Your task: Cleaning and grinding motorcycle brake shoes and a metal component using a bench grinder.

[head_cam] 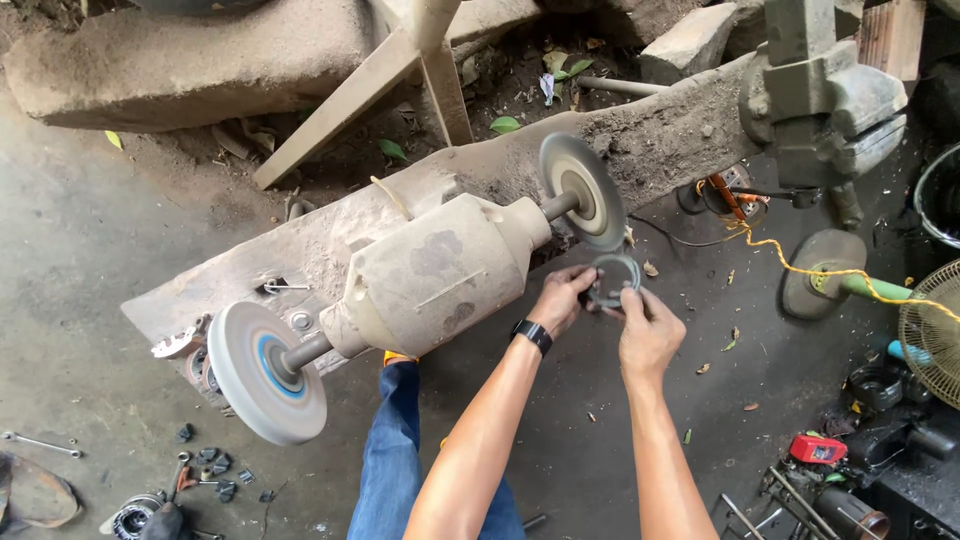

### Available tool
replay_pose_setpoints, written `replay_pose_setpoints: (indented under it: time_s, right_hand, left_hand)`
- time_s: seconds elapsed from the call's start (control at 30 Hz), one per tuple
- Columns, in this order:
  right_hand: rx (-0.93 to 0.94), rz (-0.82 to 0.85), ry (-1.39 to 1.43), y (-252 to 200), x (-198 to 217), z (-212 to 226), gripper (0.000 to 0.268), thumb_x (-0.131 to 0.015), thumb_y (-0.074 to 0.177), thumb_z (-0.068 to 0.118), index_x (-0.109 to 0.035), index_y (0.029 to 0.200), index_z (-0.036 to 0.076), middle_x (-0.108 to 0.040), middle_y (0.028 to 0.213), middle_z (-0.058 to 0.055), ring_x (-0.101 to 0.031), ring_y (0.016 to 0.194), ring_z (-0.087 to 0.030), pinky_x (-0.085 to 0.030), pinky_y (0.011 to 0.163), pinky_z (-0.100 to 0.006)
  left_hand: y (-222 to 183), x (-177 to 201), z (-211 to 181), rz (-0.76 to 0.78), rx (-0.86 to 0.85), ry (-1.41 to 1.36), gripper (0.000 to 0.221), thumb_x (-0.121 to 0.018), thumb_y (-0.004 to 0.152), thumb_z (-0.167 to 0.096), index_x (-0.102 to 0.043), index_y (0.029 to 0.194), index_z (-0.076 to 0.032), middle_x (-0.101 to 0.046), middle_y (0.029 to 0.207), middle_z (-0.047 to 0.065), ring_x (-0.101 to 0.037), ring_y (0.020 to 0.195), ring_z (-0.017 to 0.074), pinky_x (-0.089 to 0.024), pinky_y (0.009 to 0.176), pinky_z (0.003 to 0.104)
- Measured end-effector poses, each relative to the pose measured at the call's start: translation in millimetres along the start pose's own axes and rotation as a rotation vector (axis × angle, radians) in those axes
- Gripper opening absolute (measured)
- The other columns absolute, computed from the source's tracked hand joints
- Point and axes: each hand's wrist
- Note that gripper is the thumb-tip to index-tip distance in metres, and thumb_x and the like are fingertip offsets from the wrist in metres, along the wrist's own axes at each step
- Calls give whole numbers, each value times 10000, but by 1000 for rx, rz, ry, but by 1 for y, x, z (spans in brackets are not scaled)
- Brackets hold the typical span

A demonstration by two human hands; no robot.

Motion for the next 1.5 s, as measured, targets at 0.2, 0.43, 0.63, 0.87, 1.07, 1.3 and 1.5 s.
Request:
replay_pose_setpoints:
  time_s: [0.2,0.43,0.63,0.87,1.07,1.3,1.5]
  right_hand:
    - [142,36,-89,2,-18,21,215,-653,989,48,-728,1094,-124,-729,876,-98,-693,711,-127,-639,652,-289]
    - [193,88,-155,-4,-20,48,206,-633,975,29,-720,1095,-115,-720,845,-70,-684,666,-114,-624,603,-277]
    - [210,78,-287,4,-14,33,203,-661,957,37,-732,1064,-121,-713,817,-75,-653,668,-97,-574,560,-275]
    - [121,94,-260,17,-13,18,200,-667,987,54,-742,1039,-124,-699,809,-94,-633,684,-109,-545,596,-282]
    - [8,88,-166,11,32,-13,239,-658,980,68,-729,1137,-96,-732,903,-86,-689,749,-132,-588,664,-289]
    - [-65,316,-168,21,64,-31,254,-686,971,83,-730,1153,-89,-733,948,-115,-677,781,-156,-594,688,-309]
    - [68,110,-182,18,34,-7,289,-715,952,125,-728,1185,-46,-740,935,-68,-663,808,-116,-568,728,-283]
  left_hand:
    - [7,0,4,85,36,-357,191,-595,1051,-149,-672,1084,23,-649,888,45,-592,798,134,-451,606,291]
    - [4,-7,13,63,36,-435,180,-585,1056,-131,-668,1094,24,-644,900,53,-589,808,136,-449,623,297]
    - [-8,-9,14,18,37,-492,181,-575,1068,-143,-659,1077,18,-627,900,52,-572,804,144,-467,646,299]
    - [-3,-6,7,-37,75,-449,201,-557,1061,-155,-650,1079,22,-629,920,61,-561,802,150,-476,648,308]
    - [-46,-13,-9,-34,-66,-58,299,-593,1042,-173,-700,1221,41,-669,969,48,-597,817,120,-511,671,296]
    - [-64,4,-9,-36,-130,313,294,-737,951,-139,-741,1222,-28,-750,917,39,-638,753,69,-539,681,251]
    - [-28,-15,12,-15,-50,-58,194,-713,966,-114,-718,1115,10,-731,900,60,-687,750,136,-592,687,315]
Point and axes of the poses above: each hand's wrist, its own y-axis towards the middle knuckle, its own x-axis out of the back of the hand, z = x × y
